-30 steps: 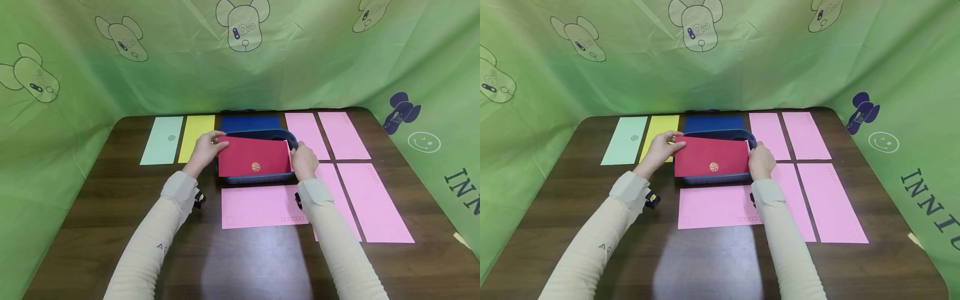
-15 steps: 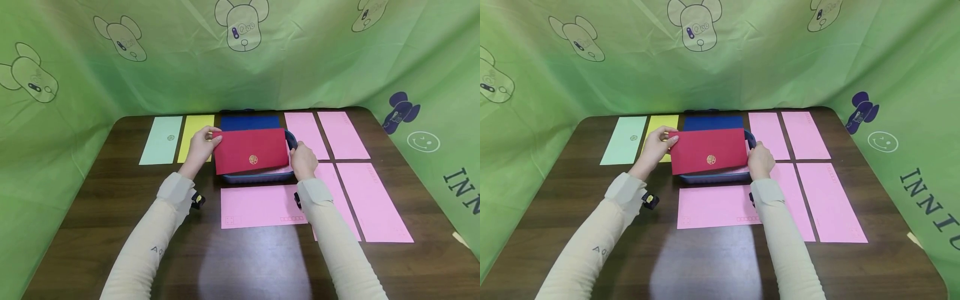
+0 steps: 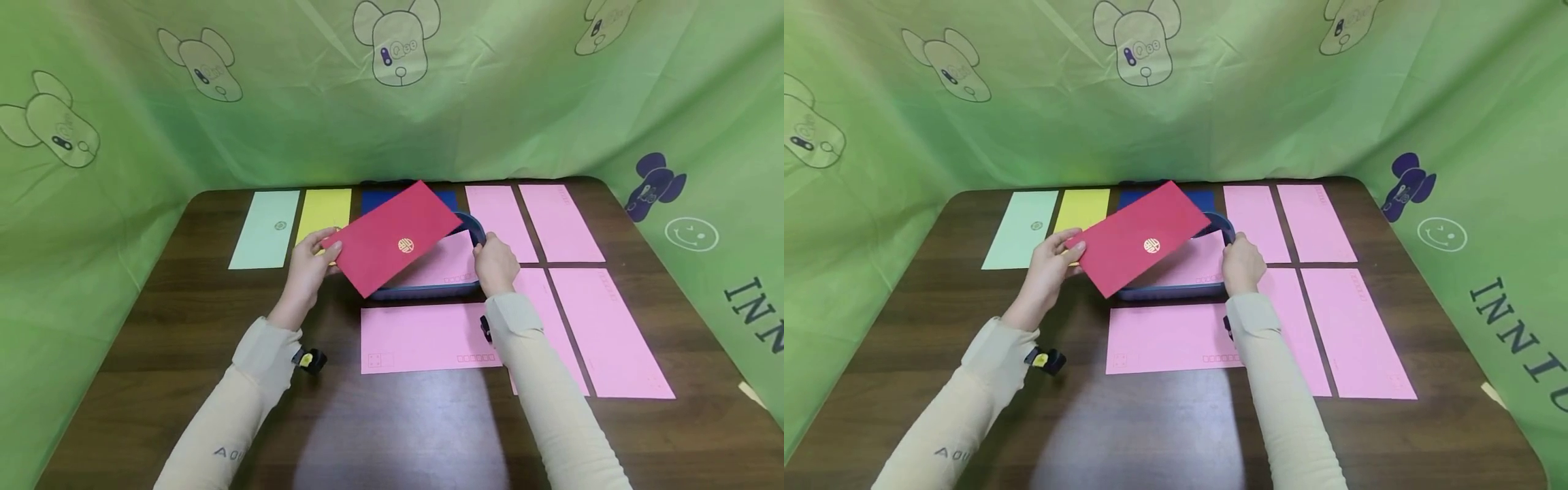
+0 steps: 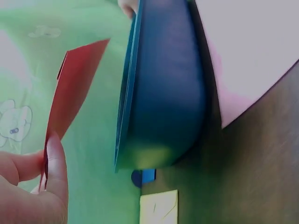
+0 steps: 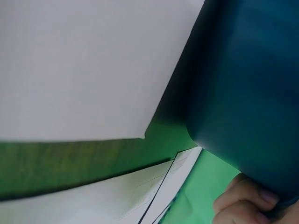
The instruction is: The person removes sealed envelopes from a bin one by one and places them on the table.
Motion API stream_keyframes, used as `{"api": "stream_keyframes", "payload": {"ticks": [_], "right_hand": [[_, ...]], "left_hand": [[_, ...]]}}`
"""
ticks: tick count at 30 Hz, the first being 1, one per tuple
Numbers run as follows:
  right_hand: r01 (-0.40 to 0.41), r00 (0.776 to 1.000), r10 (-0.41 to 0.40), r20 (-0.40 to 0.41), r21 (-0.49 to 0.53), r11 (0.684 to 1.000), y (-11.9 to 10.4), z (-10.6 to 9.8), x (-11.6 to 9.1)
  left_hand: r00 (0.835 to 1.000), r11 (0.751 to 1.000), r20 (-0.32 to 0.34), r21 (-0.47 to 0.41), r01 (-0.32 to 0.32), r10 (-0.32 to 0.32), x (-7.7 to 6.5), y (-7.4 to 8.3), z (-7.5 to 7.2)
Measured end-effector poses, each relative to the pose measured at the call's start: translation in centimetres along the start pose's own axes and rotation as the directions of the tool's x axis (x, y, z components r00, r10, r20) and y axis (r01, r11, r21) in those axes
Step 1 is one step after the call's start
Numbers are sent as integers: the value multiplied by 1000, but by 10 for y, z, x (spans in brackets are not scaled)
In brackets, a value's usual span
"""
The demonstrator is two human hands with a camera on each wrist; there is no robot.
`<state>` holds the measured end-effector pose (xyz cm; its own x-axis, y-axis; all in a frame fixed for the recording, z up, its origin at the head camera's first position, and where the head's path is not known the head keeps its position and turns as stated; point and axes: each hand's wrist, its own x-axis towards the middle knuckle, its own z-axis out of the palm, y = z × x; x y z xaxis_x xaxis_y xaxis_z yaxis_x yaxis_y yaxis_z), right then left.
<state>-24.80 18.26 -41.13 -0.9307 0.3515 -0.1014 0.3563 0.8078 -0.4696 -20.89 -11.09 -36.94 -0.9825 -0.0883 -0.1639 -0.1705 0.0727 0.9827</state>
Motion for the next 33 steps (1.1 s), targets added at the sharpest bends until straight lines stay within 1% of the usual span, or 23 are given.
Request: {"api": "stream_keyframes", "payload": {"ticks": [4,9,17,20,26,31,33], "right_hand": [[0,1000,0,5,-3,1000,0,1,0],[-1,1000,1,2,-2,1000,0,1,0],[-1,1000,1,12,-9,1000,0,4,0],[3,1000,-3,5,-9,1000,0,4,0],[6,1000,-6,-5,-10,1000,0,2,0],[5,1000,-5,-2,-12,1000,-1,0,0],[1,1000,-1,-2,-13,1000,-1,0,0]], "left_hand": [[997,998,53,-26,53,-52,-15,-9,-2],[989,993,107,-47,110,-105,-35,-18,-3],[971,973,160,-121,196,-176,-65,-37,-14],[971,972,164,-128,195,-173,-75,-41,-20],[981,975,136,-158,156,-135,-93,-45,-33],[988,973,104,-194,129,-110,-106,-52,-49],[991,968,86,-221,120,-103,-110,-56,-56]]}}
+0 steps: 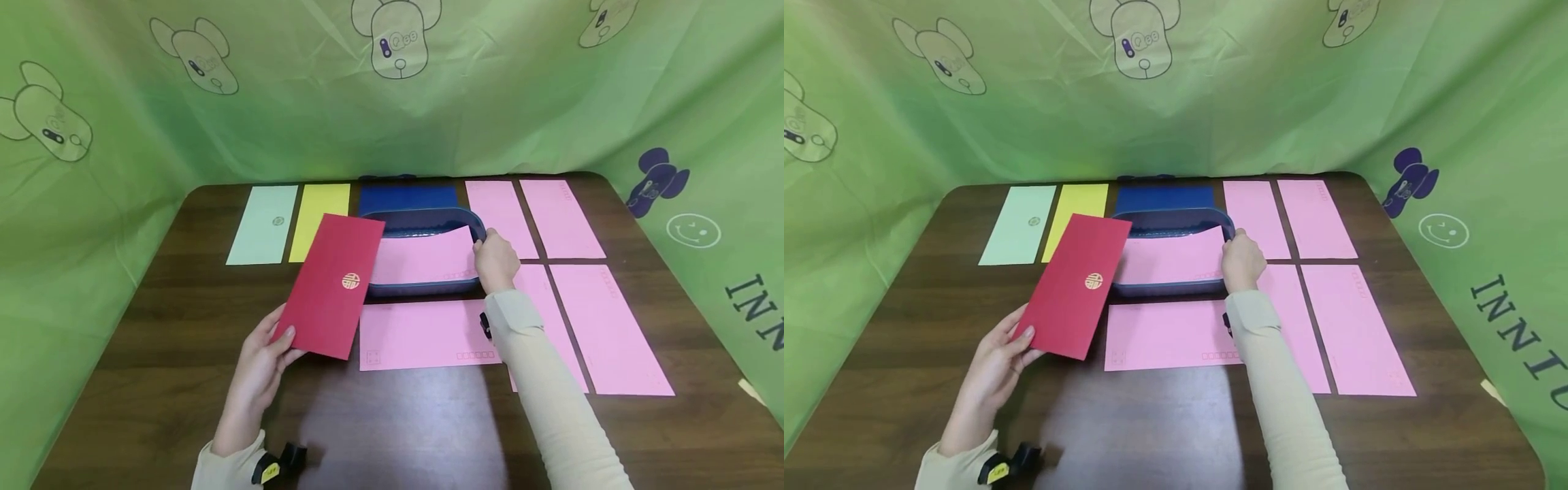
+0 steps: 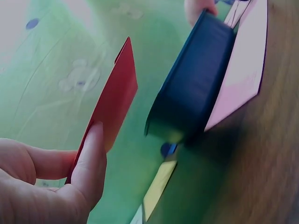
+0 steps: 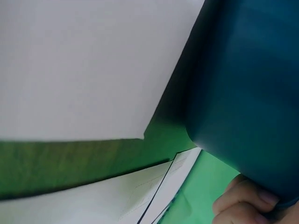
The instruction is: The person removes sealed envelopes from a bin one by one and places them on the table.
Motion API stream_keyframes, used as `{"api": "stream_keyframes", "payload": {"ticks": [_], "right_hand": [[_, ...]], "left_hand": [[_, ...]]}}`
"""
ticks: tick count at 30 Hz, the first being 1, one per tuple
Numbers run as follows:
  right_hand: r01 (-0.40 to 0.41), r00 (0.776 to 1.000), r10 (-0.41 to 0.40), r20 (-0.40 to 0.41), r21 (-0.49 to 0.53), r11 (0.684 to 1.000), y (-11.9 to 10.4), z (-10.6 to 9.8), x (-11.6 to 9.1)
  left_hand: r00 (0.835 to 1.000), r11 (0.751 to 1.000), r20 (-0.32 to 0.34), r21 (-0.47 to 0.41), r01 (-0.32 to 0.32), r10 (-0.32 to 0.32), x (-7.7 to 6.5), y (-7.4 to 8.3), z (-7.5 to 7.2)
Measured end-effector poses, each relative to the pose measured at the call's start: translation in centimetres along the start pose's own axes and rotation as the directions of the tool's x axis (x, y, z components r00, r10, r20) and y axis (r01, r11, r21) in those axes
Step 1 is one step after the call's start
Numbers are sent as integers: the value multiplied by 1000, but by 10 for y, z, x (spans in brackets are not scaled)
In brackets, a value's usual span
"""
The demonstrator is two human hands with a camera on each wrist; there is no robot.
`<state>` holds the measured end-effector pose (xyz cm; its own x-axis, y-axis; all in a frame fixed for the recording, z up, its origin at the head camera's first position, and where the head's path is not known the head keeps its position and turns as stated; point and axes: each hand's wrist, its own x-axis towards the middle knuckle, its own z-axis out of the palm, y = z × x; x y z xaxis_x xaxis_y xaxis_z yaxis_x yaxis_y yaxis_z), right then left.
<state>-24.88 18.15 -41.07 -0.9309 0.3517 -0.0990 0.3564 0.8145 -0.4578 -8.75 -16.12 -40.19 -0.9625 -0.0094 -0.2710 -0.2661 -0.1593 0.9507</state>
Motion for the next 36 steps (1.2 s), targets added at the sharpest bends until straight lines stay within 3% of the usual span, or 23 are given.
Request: {"api": "stream_keyframes", "payload": {"ticks": [7,14,22,25,27,29,30,31,34,35,36], "right_hand": [[-8,1000,8,8,1,1000,0,0,-1],[6,1000,-6,6,-2,1000,1,1,0],[-4,1000,4,3,-5,1000,0,0,2],[-5,1000,5,8,-3,1000,-1,0,2],[-6,1000,6,9,-3,1000,-1,0,2],[-7,1000,7,10,-5,1000,-1,0,2],[-8,1000,9,9,-5,1000,-1,0,2],[-10,1000,10,9,-4,1000,-1,0,3],[-15,1000,15,9,-5,1000,-1,0,3],[-17,1000,17,11,-4,1000,-1,0,3],[-18,1000,18,11,-3,1000,-1,0,2]], "left_hand": [[997,995,-60,-92,-46,40,-13,-12,-24],[996,992,-79,-112,-49,40,-21,-25,-38],[994,999,-96,24,46,-43,-22,-29,-50],[989,987,-105,111,115,-104,-22,-29,-52],[982,967,-123,193,169,-147,-21,-28,-52],[975,922,-151,327,206,-164,-20,-28,-49],[973,879,-167,427,215,-157,-19,-28,-47],[972,823,-181,522,226,-152,-18,-28,-45],[971,623,-213,746,236,-113,-17,-28,-38],[971,566,-220,789,237,-99,-18,-28,-36],[971,529,-222,815,236,-91,-18,-28,-34]]}}
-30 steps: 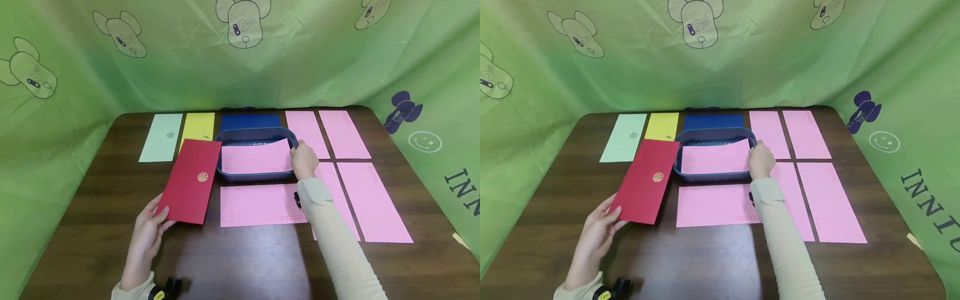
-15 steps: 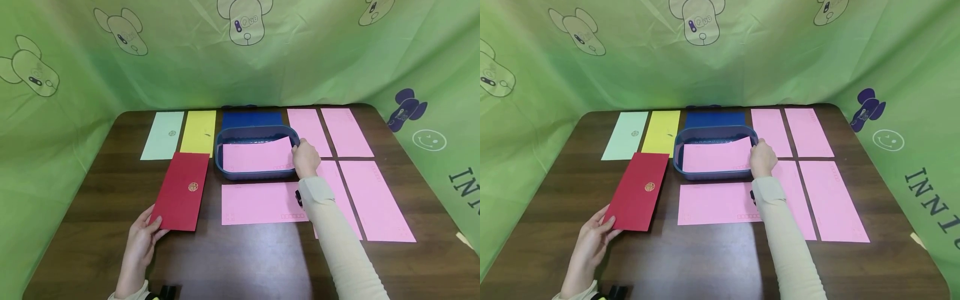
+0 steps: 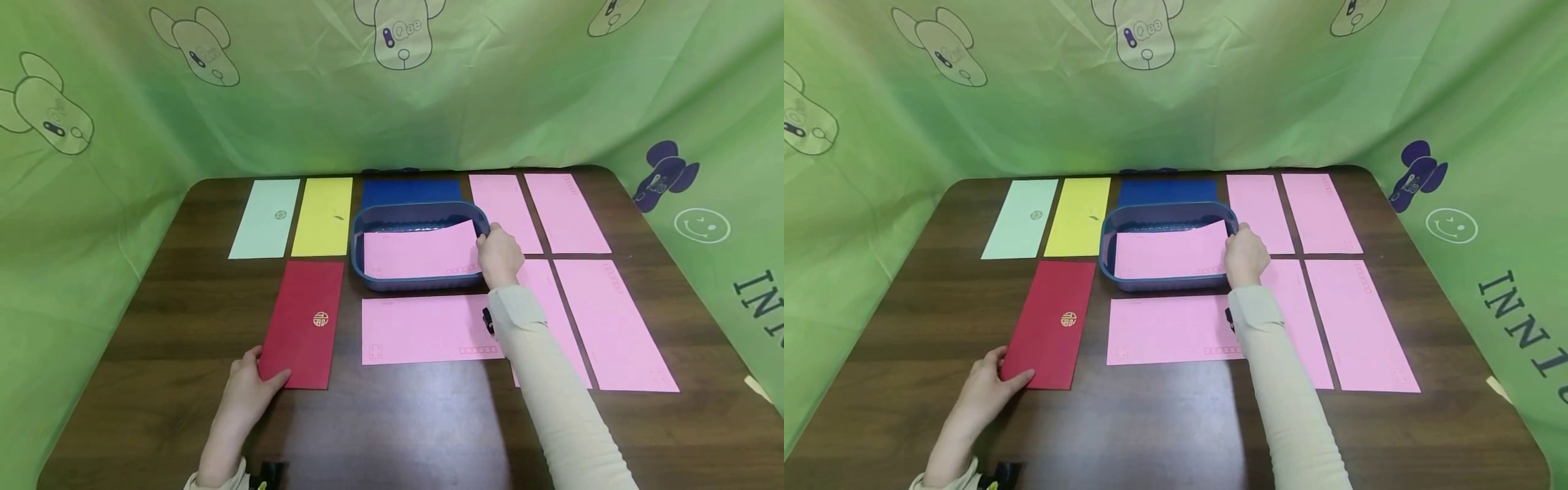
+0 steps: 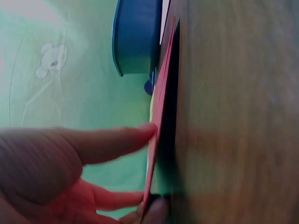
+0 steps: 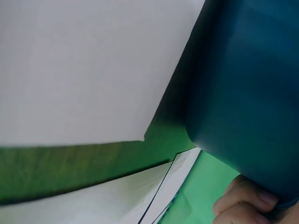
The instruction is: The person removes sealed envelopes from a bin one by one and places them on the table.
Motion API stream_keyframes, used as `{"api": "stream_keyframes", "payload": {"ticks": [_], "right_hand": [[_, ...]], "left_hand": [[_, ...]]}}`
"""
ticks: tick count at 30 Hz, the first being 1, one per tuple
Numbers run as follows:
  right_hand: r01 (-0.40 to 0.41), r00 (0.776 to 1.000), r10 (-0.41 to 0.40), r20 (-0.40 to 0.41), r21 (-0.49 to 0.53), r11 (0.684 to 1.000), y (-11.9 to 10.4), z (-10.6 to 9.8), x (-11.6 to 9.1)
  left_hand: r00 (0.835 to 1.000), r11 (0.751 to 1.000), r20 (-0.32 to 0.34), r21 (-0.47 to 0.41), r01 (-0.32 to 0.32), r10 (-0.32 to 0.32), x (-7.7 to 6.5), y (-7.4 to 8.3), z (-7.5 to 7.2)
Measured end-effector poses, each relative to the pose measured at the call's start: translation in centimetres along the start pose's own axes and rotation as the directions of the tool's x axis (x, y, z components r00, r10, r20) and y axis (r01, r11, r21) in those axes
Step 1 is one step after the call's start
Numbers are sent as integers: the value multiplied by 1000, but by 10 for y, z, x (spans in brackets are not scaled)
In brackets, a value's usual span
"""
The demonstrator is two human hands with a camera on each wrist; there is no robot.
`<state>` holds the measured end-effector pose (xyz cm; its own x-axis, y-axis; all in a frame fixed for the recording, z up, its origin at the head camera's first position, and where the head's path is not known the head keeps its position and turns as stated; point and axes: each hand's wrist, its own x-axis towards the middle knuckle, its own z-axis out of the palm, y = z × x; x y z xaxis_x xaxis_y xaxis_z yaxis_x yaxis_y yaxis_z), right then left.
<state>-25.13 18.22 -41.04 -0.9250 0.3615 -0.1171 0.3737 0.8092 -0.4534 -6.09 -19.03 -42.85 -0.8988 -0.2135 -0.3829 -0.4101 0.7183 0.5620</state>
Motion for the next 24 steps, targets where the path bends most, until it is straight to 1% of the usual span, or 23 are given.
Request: {"api": "stream_keyframes", "payload": {"ticks": [4,7,14,18,24], "right_hand": [[-2,1000,2,2,0,1000,-1,-1,0],[-1,1000,1,8,-1,1000,-1,-1,0],[1,1000,-1,-2,-7,1000,-2,-2,0],[-6,1000,6,1,-12,1000,-2,-3,0],[-8,1000,8,6,-19,1000,-2,0,0]], "left_hand": [[999,998,-20,53,-25,26,-2,2,2],[999,997,-12,64,-32,33,-1,2,2],[1000,998,4,52,-25,25,3,2,2],[1000,999,25,35,-9,8,4,2,2],[999,999,33,44,-2,1,4,2,3]]}}
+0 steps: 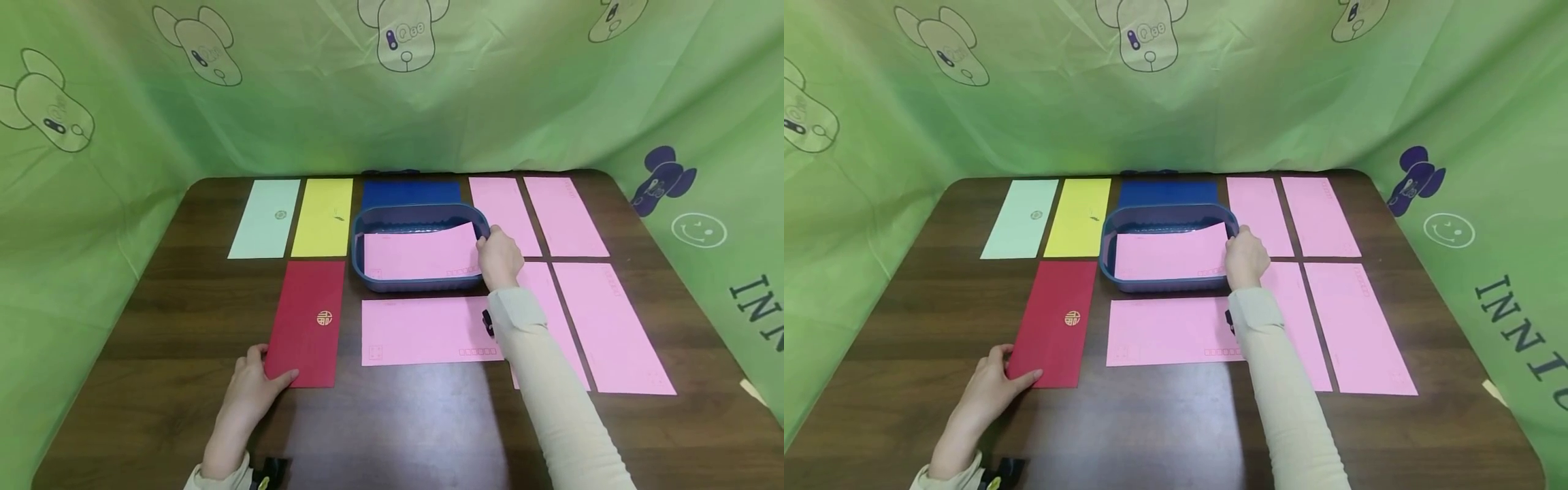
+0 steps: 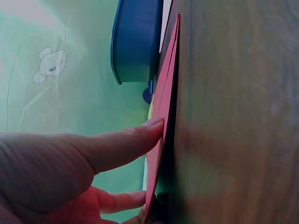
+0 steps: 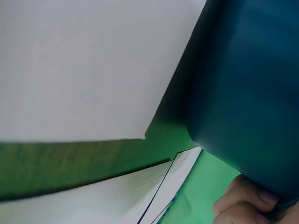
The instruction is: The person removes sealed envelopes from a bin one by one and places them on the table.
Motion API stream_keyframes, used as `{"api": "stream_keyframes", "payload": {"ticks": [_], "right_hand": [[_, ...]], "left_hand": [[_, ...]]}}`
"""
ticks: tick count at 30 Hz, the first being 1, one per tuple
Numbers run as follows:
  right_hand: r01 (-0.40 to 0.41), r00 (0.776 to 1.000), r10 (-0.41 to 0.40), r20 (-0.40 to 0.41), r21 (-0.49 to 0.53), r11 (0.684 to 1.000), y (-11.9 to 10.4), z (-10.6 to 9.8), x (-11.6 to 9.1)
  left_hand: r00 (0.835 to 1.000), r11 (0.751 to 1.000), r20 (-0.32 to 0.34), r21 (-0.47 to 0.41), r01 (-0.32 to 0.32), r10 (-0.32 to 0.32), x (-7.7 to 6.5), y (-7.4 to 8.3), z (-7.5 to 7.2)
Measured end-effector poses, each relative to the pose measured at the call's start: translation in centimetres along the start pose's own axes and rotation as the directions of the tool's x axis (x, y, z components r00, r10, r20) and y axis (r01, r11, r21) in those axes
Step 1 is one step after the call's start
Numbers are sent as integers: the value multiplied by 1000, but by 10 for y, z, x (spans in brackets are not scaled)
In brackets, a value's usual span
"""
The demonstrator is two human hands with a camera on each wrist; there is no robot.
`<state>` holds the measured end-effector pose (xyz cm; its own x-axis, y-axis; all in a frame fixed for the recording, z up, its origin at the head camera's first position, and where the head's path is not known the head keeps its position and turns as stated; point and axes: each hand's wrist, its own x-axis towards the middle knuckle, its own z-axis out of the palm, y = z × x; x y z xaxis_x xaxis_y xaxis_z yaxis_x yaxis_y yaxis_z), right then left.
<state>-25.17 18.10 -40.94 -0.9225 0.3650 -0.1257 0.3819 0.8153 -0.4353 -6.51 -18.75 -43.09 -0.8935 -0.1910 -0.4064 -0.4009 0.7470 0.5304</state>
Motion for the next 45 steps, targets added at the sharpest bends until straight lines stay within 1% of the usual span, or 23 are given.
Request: {"api": "stream_keyframes", "payload": {"ticks": [11,18,25,31,40,43,45], "right_hand": [[-6,1000,6,-6,1,1000,0,2,0],[0,1000,0,-3,0,1000,0,1,-1],[-4,1000,4,7,-3,1000,-2,-1,-2],[-12,1000,12,8,3,1000,-1,0,-2],[-15,1000,15,2,7,1000,1,1,-1],[-8,1000,8,-6,7,1000,1,1,-1],[-5,1000,5,-11,7,1000,2,1,-1]], "left_hand": [[1000,1000,13,-2,16,-16,2,5,1],[1000,1000,10,14,14,-14,2,6,1],[1000,999,-19,45,-6,7,1,7,2],[1000,999,-25,46,3,-2,1,7,3],[999,996,-36,85,5,-2,-1,11,4],[998,995,-53,98,-9,14,-4,17,2],[996,994,-72,104,-36,43,-7,25,-2]]}}
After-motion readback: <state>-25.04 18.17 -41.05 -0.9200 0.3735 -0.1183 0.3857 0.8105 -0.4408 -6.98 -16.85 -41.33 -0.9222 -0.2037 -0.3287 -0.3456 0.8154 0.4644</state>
